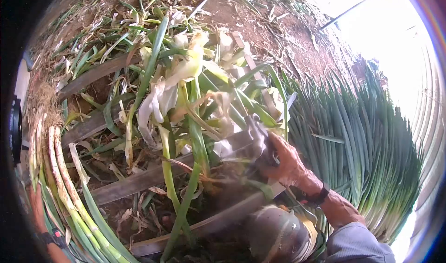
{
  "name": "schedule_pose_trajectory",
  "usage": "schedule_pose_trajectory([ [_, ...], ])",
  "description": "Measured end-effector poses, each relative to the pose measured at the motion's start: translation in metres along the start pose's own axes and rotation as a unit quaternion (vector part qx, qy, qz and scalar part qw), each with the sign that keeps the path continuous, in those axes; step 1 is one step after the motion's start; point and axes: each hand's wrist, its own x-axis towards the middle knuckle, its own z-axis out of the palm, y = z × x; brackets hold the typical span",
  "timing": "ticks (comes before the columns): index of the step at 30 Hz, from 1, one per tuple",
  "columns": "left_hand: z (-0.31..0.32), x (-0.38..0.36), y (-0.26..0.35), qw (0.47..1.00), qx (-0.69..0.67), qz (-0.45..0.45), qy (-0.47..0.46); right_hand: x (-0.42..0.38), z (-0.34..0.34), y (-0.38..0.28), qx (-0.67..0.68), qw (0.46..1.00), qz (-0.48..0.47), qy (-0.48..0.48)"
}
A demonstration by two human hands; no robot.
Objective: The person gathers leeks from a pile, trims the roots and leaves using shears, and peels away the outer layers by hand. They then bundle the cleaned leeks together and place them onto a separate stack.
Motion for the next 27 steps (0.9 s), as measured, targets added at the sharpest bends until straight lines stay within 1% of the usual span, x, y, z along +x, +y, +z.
schedule_pose_trajectory([
  [1, 0.000, 0.000, -0.004, 0.999, 0.002, -0.034, -0.020, 0.000, 0.001, 0.006, 0.015, 1.000, 0.018, 0.000],
  [4, -0.013, -0.017, 0.026, 0.988, -0.114, -0.057, -0.087, 0.003, 0.005, 0.016, 0.010, 0.999, -0.024, 0.036],
  [5, -0.036, -0.036, 0.081, 0.983, -0.109, -0.098, -0.110, 0.001, 0.007, 0.026, 0.017, 1.000, 0.026, 0.002],
  [8, -0.013, -0.046, 0.065, 0.984, -0.103, -0.125, -0.071, -0.001, 0.006, 0.026, 0.025, 1.000, 0.018, -0.005],
  [10, -0.008, -0.066, 0.089, 0.984, -0.119, -0.119, -0.056, -0.002, 0.007, 0.026, 0.032, 0.999, -0.012, 0.009],
  [12, -0.006, -0.088, 0.116, 0.957, -0.268, -0.061, -0.093, -0.003, 0.012, 0.037, 0.015, 0.999, -0.032, 0.027],
  [14, -0.009, -0.121, 0.163, 0.962, -0.240, -0.078, -0.101, -0.005, 0.011, 0.036, 0.024, 0.999, -0.024, 0.011],
  [15, -0.007, -0.132, 0.177, 0.964, -0.227, -0.089, -0.105, -0.005, 0.010, 0.034, 0.028, 0.999, -0.023, 0.002],
  [16, 0.002, -0.138, 0.177, 0.965, -0.227, -0.078, -0.106, -0.004, 0.009, 0.032, 0.025, 0.999, -0.026, -0.003],
  [18, -0.003, -0.149, 0.196, 0.974, -0.185, -0.086, -0.095, -0.004, 0.006, 0.028, 0.022, 0.999, -0.032, -0.009],
  [19, 0.003, -0.148, 0.187, 0.969, -0.219, -0.069, -0.093, -0.005, 0.006, 0.031, 0.034, 0.998, -0.049, 0.011],
  [20, -0.001, -0.152, 0.195, 0.963, -0.245, -0.067, -0.093, -0.005, 0.003, 0.031, 0.067, 0.997, -0.035, 0.004],
  [22, -0.007, -0.155, 0.195, 0.979, -0.122, -0.132, -0.093, -0.005, -0.008, 0.030, 0.130, 0.991, -0.009, -0.009],
  [23, -0.002, -0.159, 0.189, 0.985, -0.063, -0.153, -0.056, -0.007, -0.008, 0.033, 0.161, 0.987, -0.010, 0.012],
  [24, -0.029, -0.171, 0.233, 0.986, -0.099, -0.122, -0.055, -0.010, -0.007, 0.036, 0.192, 0.981, -0.011, 0.033],
  [26, -0.044, -0.192, 0.270, 0.992, -0.106, -0.012, 0.074, -0.014, -0.017, 0.040, 0.236, 0.970, 0.000, 0.056],
  [27, -0.054, -0.203, 0.300, 0.989, -0.130, -0.005, 0.076, -0.016, -0.028, 0.039, 0.249, 0.967, 0.011, 0.058],
])
